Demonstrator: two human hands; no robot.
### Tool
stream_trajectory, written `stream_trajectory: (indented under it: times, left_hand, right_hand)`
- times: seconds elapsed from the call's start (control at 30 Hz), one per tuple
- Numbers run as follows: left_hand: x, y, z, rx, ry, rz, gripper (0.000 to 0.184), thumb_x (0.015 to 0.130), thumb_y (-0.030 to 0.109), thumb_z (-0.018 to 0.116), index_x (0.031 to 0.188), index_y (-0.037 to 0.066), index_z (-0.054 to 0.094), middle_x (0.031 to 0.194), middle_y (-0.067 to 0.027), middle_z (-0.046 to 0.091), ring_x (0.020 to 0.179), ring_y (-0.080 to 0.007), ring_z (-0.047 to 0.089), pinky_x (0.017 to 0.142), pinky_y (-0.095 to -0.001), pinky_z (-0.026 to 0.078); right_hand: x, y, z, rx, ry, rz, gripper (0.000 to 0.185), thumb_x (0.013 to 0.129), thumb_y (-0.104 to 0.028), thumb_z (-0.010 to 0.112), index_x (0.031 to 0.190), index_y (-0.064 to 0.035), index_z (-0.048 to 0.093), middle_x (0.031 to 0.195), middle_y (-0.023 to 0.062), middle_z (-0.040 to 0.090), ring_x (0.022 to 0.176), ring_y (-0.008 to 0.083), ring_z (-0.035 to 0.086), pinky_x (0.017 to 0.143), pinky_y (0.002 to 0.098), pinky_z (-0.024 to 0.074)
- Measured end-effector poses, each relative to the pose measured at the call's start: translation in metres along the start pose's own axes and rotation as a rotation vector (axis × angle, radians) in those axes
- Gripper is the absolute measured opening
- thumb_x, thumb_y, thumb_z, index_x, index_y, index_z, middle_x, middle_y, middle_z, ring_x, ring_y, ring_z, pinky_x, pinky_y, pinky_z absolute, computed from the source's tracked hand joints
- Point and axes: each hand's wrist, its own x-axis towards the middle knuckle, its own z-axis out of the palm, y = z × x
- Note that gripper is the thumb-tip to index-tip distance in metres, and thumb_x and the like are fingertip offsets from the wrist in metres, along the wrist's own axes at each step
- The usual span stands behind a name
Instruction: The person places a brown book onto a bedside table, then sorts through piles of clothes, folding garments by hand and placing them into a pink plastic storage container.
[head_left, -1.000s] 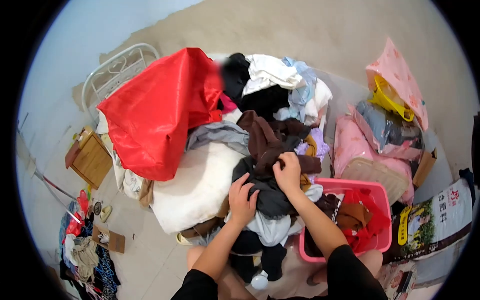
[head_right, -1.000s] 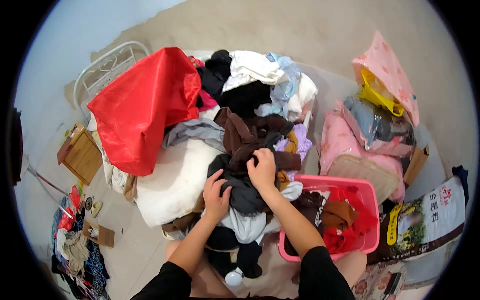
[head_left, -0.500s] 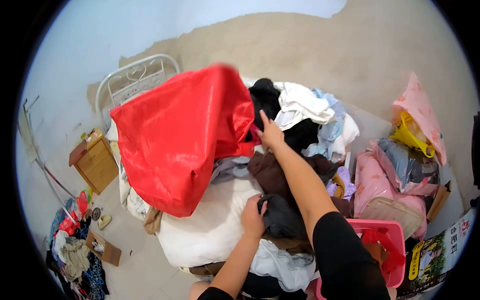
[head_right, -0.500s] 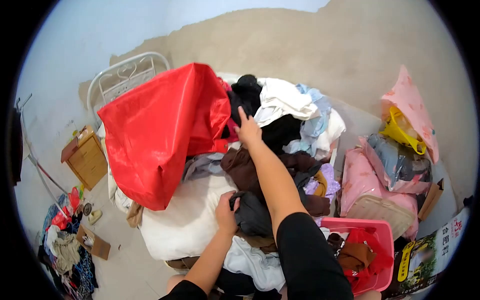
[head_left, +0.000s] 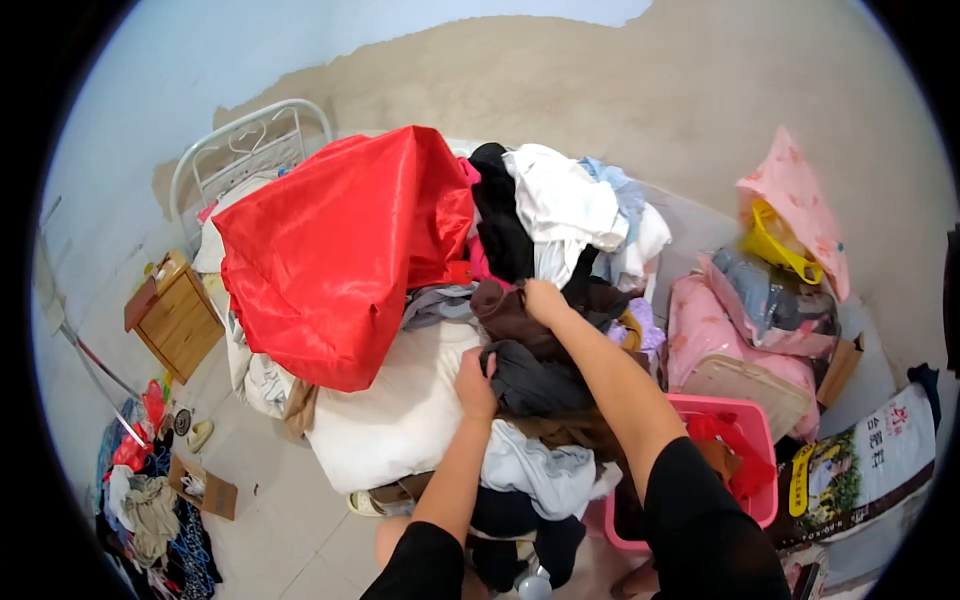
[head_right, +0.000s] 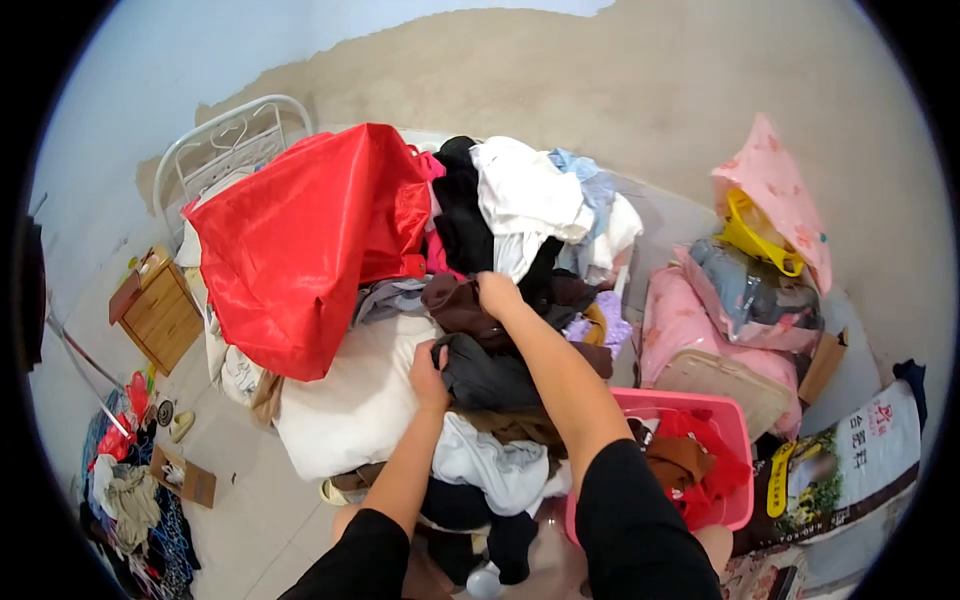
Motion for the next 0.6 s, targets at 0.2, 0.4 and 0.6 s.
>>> stream_trajectory:
  times: [0.2, 0.4, 0.6]
  left_hand:
    - [-0.021, 0.038, -0.042, -0.196, -0.096, -0.304, 0.021, 0.096, 0.02, 0.055, 0.099, -0.001, 0.056, 0.089, -0.0187, 0.061, 0.082, -0.033, 0.059, 0.077, -0.0372, 0.046]
    - [-0.075, 0.133, -0.116, -0.341, -0.229, -0.391, 0.023, 0.099, 0.021, 0.05, 0.097, -0.001, 0.055, 0.085, -0.0071, 0.057, 0.08, -0.0155, 0.052, 0.076, -0.031, 0.044]
    - [-0.095, 0.21, -0.158, -0.631, -0.182, -0.393, 0.026, 0.101, 0.027, 0.05, 0.102, 0.0, 0.055, 0.082, -0.0004, 0.055, 0.073, -0.01, 0.049, 0.067, -0.0254, 0.043]
  right_hand:
    - [-0.165, -0.006, -0.073, 0.23, 0.193, 0.106, 0.025, 0.09, -0.023, 0.058, 0.101, -0.0014, 0.064, 0.093, 0.0256, 0.065, 0.091, 0.0442, 0.061, 0.079, 0.0505, 0.0483]
    - [-0.272, -0.032, -0.13, 0.357, 0.427, 0.177, 0.022, 0.09, -0.018, 0.06, 0.099, 0.0016, 0.062, 0.093, 0.0227, 0.063, 0.091, 0.0422, 0.06, 0.078, 0.0455, 0.0472]
    - [-0.311, -0.045, -0.122, 0.396, 0.404, 0.262, 0.02, 0.086, -0.016, 0.065, 0.098, -0.0002, 0.063, 0.103, 0.0215, 0.058, 0.098, 0.0399, 0.057, 0.083, 0.0423, 0.0456]
